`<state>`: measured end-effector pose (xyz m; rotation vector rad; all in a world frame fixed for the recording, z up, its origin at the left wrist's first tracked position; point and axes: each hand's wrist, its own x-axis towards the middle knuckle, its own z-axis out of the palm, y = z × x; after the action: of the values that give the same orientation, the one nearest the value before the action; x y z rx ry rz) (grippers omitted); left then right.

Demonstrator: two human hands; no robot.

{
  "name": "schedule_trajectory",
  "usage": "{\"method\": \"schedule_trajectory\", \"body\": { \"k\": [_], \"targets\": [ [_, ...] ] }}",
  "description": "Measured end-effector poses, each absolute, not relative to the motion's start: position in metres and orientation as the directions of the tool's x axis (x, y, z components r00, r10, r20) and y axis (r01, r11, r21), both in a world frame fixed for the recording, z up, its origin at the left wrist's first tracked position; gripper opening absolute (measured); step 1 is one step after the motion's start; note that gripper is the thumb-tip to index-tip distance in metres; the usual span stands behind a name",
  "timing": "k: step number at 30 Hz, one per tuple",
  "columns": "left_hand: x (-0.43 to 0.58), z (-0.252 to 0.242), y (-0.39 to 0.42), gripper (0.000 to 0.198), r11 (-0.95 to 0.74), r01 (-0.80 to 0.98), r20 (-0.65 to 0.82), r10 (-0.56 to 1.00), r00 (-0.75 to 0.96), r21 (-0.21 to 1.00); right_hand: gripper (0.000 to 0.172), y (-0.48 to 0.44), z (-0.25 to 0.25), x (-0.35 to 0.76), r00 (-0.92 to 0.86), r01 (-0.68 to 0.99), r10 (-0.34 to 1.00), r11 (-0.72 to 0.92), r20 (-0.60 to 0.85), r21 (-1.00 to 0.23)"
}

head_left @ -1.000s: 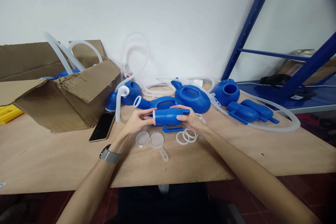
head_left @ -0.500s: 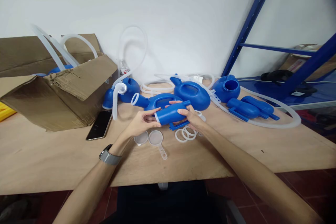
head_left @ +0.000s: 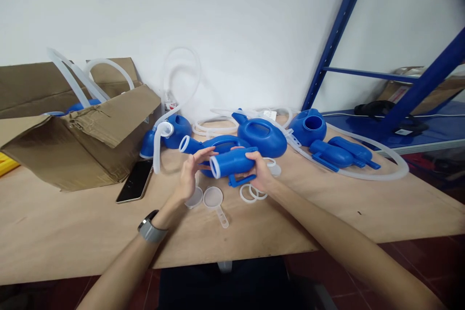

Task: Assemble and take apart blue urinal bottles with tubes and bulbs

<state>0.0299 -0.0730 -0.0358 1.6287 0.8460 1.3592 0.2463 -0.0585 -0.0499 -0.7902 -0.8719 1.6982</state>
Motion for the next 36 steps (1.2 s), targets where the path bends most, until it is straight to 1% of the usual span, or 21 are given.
{"method": "schedule_trajectory", "body": {
  "k": [4,6,8,10,12,15,17,19,21,23,24,26,28,29,30,32,34,36],
  "targets": [
    [0.043,-0.045,-0.092,0.088,-0.620,0.048,0.607,0.779,0.161,0.783,0.051,-0.085,-0.067,0.218,-0.199,-0.492,0.978,-0.159,-0.067,-0.856],
    [0.044,-0.052,-0.098,0.087,-0.693,0.048,0.680,0.716,0.156,0.719,0.051,-0.094,-0.073,0.212,-0.203,-0.483,0.979,-0.103,-0.003,-0.869],
    [0.042,-0.057,-0.100,0.085,-0.758,0.056,0.740,0.647,0.184,0.650,0.053,-0.097,-0.074,0.212,-0.216,-0.445,0.973,-0.029,0.076,-0.895],
    [0.038,-0.059,-0.100,0.083,-0.808,0.086,0.775,0.585,0.239,0.583,0.055,-0.096,-0.072,0.216,-0.239,-0.411,0.966,-0.007,0.100,-0.912],
    [0.035,-0.059,-0.098,0.081,-0.841,0.127,0.792,0.539,0.285,0.526,0.057,-0.091,-0.069,0.220,-0.272,-0.408,0.961,-0.075,0.043,-0.910],
    [0.035,-0.057,-0.091,0.079,-0.861,0.196,0.797,0.509,0.326,0.470,0.058,-0.080,-0.063,0.225,-0.299,-0.418,0.950,-0.214,-0.089,-0.883],
    [0.033,-0.056,-0.085,0.078,-0.850,0.240,0.788,0.525,0.322,0.469,0.057,-0.073,-0.057,0.230,-0.298,-0.393,0.948,-0.230,-0.113,-0.890],
    [0.029,-0.055,-0.080,0.076,-0.816,0.308,0.767,0.570,0.294,0.489,0.057,-0.066,-0.051,0.239,-0.300,-0.359,0.951,-0.188,-0.078,-0.914],
    [0.023,-0.051,-0.077,0.073,-0.760,0.427,0.723,0.629,0.287,0.491,0.058,-0.058,-0.044,0.252,-0.274,-0.363,0.962,-0.118,-0.016,-0.924],
    [0.018,-0.043,-0.077,0.065,-0.693,0.565,0.629,0.693,0.351,0.448,0.059,-0.046,-0.039,0.267,-0.161,-0.425,0.987,-0.043,0.028,-0.904],
    [0.016,-0.038,-0.079,0.060,-0.672,0.622,0.560,0.718,0.414,0.402,0.058,-0.040,-0.037,0.275,-0.083,-0.466,0.996,-0.009,0.034,-0.885],
    [0.018,-0.029,-0.084,0.049,-0.677,0.685,0.380,0.728,0.571,0.269,0.055,-0.027,-0.034,0.290,0.049,-0.534,0.999,0.042,0.019,-0.845],
    [0.023,-0.022,-0.089,0.044,-0.722,0.676,0.211,0.691,0.692,0.149,0.051,-0.018,-0.033,0.301,0.103,-0.561,0.995,0.064,0.007,-0.825],
    [0.026,-0.021,-0.091,0.042,-0.743,0.659,0.152,0.670,0.727,0.118,0.049,-0.015,-0.033,0.304,0.104,-0.560,0.994,0.067,0.010,-0.826],
    [0.028,-0.020,-0.093,0.042,-0.756,0.645,0.109,0.654,0.748,0.110,0.048,-0.014,-0.033,0.305,0.093,-0.551,0.995,0.069,0.021,-0.831],
    [0.031,-0.021,-0.095,0.050,-0.758,0.635,0.051,0.647,0.761,0.146,0.046,-0.016,-0.034,0.303,0.046,-0.516,0.997,0.070,0.054,-0.853],
    [0.029,-0.022,-0.094,0.062,-0.726,0.657,-0.006,0.670,0.743,0.202,0.046,-0.021,-0.035,0.295,-0.004,-0.479,0.996,0.077,0.089,-0.875],
    [0.025,-0.023,-0.091,0.067,-0.665,0.703,-0.069,0.712,0.699,0.253,0.048,-0.028,-0.035,0.286,-0.043,-0.464,0.993,0.074,0.106,-0.883]
  ]
}}
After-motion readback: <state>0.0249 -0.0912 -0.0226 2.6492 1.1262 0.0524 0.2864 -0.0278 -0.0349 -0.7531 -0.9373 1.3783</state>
